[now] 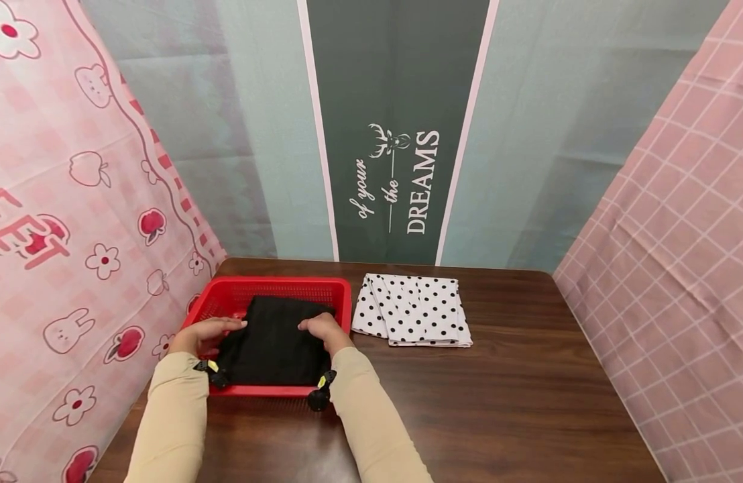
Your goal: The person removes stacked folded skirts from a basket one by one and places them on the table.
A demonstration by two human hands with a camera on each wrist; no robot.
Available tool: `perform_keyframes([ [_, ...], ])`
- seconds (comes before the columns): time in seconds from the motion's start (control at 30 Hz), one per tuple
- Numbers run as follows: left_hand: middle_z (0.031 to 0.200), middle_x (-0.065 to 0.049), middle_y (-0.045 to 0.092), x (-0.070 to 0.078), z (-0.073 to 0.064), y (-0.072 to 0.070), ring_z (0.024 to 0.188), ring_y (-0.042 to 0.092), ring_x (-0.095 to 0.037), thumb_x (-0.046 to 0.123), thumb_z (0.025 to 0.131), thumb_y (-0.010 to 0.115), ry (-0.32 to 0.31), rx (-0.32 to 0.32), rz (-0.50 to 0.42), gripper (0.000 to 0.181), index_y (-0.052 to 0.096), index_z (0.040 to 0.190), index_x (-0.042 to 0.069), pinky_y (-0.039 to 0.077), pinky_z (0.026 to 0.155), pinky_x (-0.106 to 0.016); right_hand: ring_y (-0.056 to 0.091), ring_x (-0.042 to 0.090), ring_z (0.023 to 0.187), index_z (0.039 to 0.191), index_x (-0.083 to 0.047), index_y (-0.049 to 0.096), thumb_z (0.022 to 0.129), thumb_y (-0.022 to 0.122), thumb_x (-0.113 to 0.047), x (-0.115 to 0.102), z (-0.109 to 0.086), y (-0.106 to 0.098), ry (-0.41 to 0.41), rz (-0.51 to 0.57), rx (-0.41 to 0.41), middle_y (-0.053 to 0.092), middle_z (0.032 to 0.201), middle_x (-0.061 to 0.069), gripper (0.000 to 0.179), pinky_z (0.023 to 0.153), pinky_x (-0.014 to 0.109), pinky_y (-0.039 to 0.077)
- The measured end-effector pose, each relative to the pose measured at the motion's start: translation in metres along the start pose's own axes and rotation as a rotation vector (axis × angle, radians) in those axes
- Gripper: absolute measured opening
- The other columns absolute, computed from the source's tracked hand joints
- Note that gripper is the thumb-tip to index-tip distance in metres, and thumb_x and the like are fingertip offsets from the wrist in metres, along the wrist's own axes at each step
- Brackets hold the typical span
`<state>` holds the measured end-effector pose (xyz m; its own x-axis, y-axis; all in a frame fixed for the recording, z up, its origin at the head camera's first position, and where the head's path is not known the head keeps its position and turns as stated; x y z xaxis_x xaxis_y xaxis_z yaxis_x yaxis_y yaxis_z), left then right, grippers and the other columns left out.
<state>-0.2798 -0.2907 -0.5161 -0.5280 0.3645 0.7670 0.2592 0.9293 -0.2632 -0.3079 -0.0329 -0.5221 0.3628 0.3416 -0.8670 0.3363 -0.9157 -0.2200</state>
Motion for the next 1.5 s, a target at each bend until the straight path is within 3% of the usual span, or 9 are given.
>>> perform_keyframes([
  [0.2, 0.143, -0.035, 0.011, 0.002, 0.002, 0.000, 0.130, 0.012, -0.049, 0.032, 0.091, 0.055, 0.024, -0.062, -0.024, 0.078, 0.015, 0.142, -0.010, 0.021, 0.103, -0.057, 0.039, 0.035, 0.119, 0.132, -0.001, 0.044, 0.082, 0.065, -0.022, -0.003, -0.007, 0.007, -0.021, 0.019, -0.026, 0.039, 0.135, 0.018, 0.058, 0.093, 0.056, 0.035],
  [0.43, 0.146, -0.031, 0.001, -0.001, -0.001, 0.001, 0.132, 0.005, -0.047, 0.033, 0.092, 0.054, -0.004, -0.099, -0.148, 0.071, 0.017, 0.144, 0.003, 0.014, 0.102, -0.062, 0.047, 0.034, 0.108, 0.123, 0.000, 0.052, 0.082, 0.064, -0.017, -0.010, -0.008, 0.012, -0.110, -0.081, -0.015, 0.048, 0.124, 0.018, 0.047, 0.088, 0.054, 0.040],
  [0.57, 0.147, -0.027, 0.002, 0.000, -0.001, 0.000, 0.132, 0.003, -0.046, 0.032, 0.095, 0.050, 0.038, -0.121, -0.118, 0.063, 0.021, 0.144, 0.006, 0.015, 0.098, -0.066, 0.047, 0.033, 0.109, 0.125, -0.005, 0.053, 0.082, 0.065, -0.019, -0.007, -0.007, 0.010, -0.087, -0.069, -0.042, 0.048, 0.125, 0.015, 0.047, 0.083, 0.059, 0.040],
  [0.67, 0.148, -0.026, 0.003, 0.000, -0.002, -0.005, 0.131, 0.004, -0.046, 0.033, 0.094, 0.051, 0.052, -0.096, -0.083, 0.064, 0.021, 0.145, 0.007, 0.016, 0.096, -0.067, 0.046, 0.033, 0.111, 0.127, -0.009, 0.053, 0.083, 0.065, -0.019, -0.004, -0.007, 0.012, -0.060, -0.007, -0.097, 0.048, 0.126, 0.014, 0.046, 0.080, 0.060, 0.042],
  [0.8, 0.148, -0.025, 0.005, -0.001, -0.003, -0.009, 0.130, 0.009, -0.045, 0.032, 0.094, 0.052, 0.074, -0.081, -0.082, 0.067, 0.021, 0.145, 0.004, 0.018, 0.097, -0.066, 0.048, 0.031, 0.109, 0.125, -0.009, 0.056, 0.085, 0.065, -0.018, -0.002, -0.008, 0.016, -0.051, 0.055, -0.168, 0.052, 0.121, 0.012, 0.042, 0.080, 0.056, 0.045],
  [1.03, 0.147, -0.026, 0.014, -0.002, -0.006, -0.016, 0.132, 0.013, -0.041, 0.027, 0.094, 0.052, 0.144, -0.091, -0.090, 0.064, 0.024, 0.141, -0.007, 0.014, 0.105, -0.057, 0.049, 0.027, 0.099, 0.114, -0.009, 0.063, 0.084, 0.067, -0.021, 0.000, -0.008, 0.026, -0.066, 0.072, -0.247, 0.056, 0.113, 0.005, 0.033, 0.079, 0.047, 0.047],
  [1.3, 0.149, -0.026, 0.004, -0.008, -0.014, -0.019, 0.132, 0.008, -0.047, 0.030, 0.092, 0.055, 0.085, -0.118, -0.103, 0.068, 0.024, 0.142, -0.003, 0.014, 0.101, -0.064, 0.051, 0.023, 0.104, 0.107, -0.008, 0.068, 0.083, 0.067, -0.022, -0.002, -0.010, 0.032, -0.101, 0.112, -0.302, 0.059, 0.112, 0.004, 0.028, 0.087, 0.048, 0.042],
  [1.5, 0.149, -0.027, -0.001, -0.004, -0.012, -0.015, 0.132, 0.005, -0.048, 0.025, 0.093, 0.052, 0.127, -0.152, -0.069, 0.065, 0.022, 0.143, -0.006, 0.011, 0.101, -0.065, 0.045, 0.031, 0.109, 0.118, -0.007, 0.062, 0.083, 0.067, -0.022, -0.003, -0.007, 0.031, -0.083, 0.194, -0.308, 0.052, 0.121, 0.009, 0.038, 0.081, 0.059, 0.040],
])
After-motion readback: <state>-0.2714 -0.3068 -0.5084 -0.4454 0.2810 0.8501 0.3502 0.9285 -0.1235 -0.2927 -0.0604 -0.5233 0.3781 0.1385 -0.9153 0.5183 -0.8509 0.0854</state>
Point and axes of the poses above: each hand's wrist, its own z-axis towards the middle knuckle, its own y-axis out of the palm, x = y × z, the point moved 6 cm from there along z, towards the middle knuckle
